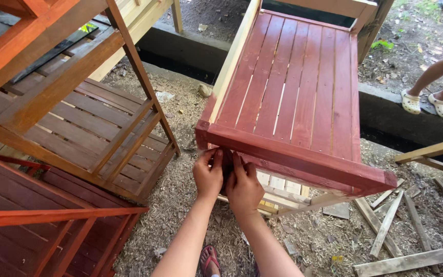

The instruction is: The person wipes a red stain or finish onto a slatted wooden chair frame using a cloth, working over the seat rails, edges, and top boards, and rotates the chair to reach different sides.

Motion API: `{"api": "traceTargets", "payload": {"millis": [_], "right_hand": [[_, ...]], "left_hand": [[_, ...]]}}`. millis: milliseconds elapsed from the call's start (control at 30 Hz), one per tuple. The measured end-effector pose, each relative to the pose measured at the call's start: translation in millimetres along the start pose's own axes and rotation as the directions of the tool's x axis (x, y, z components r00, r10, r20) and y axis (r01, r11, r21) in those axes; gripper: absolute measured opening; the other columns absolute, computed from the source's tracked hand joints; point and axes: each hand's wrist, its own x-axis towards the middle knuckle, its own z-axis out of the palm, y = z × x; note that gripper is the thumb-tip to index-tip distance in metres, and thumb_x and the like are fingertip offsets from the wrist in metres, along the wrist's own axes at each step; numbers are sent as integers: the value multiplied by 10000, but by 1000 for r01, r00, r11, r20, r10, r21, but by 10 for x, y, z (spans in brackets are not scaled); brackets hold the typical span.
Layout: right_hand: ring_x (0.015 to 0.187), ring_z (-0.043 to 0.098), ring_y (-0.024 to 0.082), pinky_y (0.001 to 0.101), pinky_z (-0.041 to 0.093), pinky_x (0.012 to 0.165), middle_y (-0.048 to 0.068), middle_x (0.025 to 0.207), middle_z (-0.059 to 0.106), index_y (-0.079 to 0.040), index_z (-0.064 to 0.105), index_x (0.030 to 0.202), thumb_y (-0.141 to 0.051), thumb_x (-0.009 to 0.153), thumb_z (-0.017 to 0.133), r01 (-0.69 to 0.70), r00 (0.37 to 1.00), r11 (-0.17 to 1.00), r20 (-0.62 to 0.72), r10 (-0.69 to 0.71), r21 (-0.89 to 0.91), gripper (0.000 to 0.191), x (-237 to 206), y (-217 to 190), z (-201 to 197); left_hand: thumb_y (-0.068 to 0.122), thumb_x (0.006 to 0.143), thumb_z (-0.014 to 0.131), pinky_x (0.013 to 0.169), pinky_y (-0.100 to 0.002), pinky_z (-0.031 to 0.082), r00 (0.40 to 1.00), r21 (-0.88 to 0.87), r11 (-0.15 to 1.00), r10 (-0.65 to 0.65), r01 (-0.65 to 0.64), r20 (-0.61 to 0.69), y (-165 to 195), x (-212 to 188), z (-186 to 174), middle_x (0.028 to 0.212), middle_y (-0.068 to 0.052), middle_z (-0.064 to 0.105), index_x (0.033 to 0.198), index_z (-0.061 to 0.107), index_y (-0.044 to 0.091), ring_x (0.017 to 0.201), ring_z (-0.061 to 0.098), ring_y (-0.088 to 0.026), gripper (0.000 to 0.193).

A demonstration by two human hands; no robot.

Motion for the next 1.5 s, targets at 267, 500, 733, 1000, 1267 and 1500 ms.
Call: {"api": "traceTargets", "payload": {"millis": [267, 500, 733, 1000, 1267, 1500], "right_hand": [[748, 731, 360, 476, 608, 566, 164, 1242, 599, -513, 358, 1595, -226, 895, 563, 24, 828, 959, 542, 140, -284, 784, 317, -393, 346], [719, 740, 353, 512, 602, 563, 178, 1099, 638, -324, 327, 1602, -228, 964, 489, 188, 745, 914, 659, 106, -359, 665, 541, -588, 374], [852, 741, 346, 498, 609, 645, 177, 1184, 644, -372, 438, 1520, -260, 1037, 397, 299, 707, 877, 705, 61, -376, 497, 698, -440, 194], [1053, 706, 333, 499, 598, 771, 158, 1260, 655, -347, 433, 1543, -252, 1052, 364, 294, 649, 894, 758, 73, -338, 504, 710, -247, 57], [1043, 716, 336, 490, 598, 790, 148, 1306, 635, -345, 439, 1541, -221, 989, 442, 234, 657, 932, 752, 57, -275, 566, 755, 29, -171], [1007, 716, 331, 485, 615, 738, 142, 1247, 648, -401, 393, 1555, -215, 950, 479, 184, 659, 934, 744, 115, -307, 638, 647, 443, -657]], "left_hand": [[249, 911, 724, 719, -311, 583, 954, 63, 955, -283, 290, -99, -348, 276, -215, 870, -112, 803, 1008, 794, 21, 753, 769, -173, 257], [217, 899, 749, 685, -288, 552, 918, -90, 916, -394, 390, -32, -483, 438, -204, 839, -66, 776, 927, 744, 19, 728, 705, -123, 200], [149, 903, 743, 603, -285, 485, 840, -373, 781, -542, 500, -8, -431, 345, 15, 759, -37, 704, 831, 709, 22, 647, 597, -108, 150], [131, 858, 769, 594, -293, 500, 804, -374, 757, -592, 537, -45, -434, 284, 182, 749, -55, 718, 784, 695, -6, 629, 613, -118, 172], [128, 859, 795, 575, -309, 477, 765, -341, 724, -644, 600, -21, -450, 209, 428, 740, -73, 699, 754, 670, -13, 612, 584, -141, 216], [185, 830, 809, 555, -300, 508, 735, -242, 713, -678, 658, 2, -180, -194, 771, 705, -59, 722, 709, 695, 21, 583, 619, -131, 234]]}}
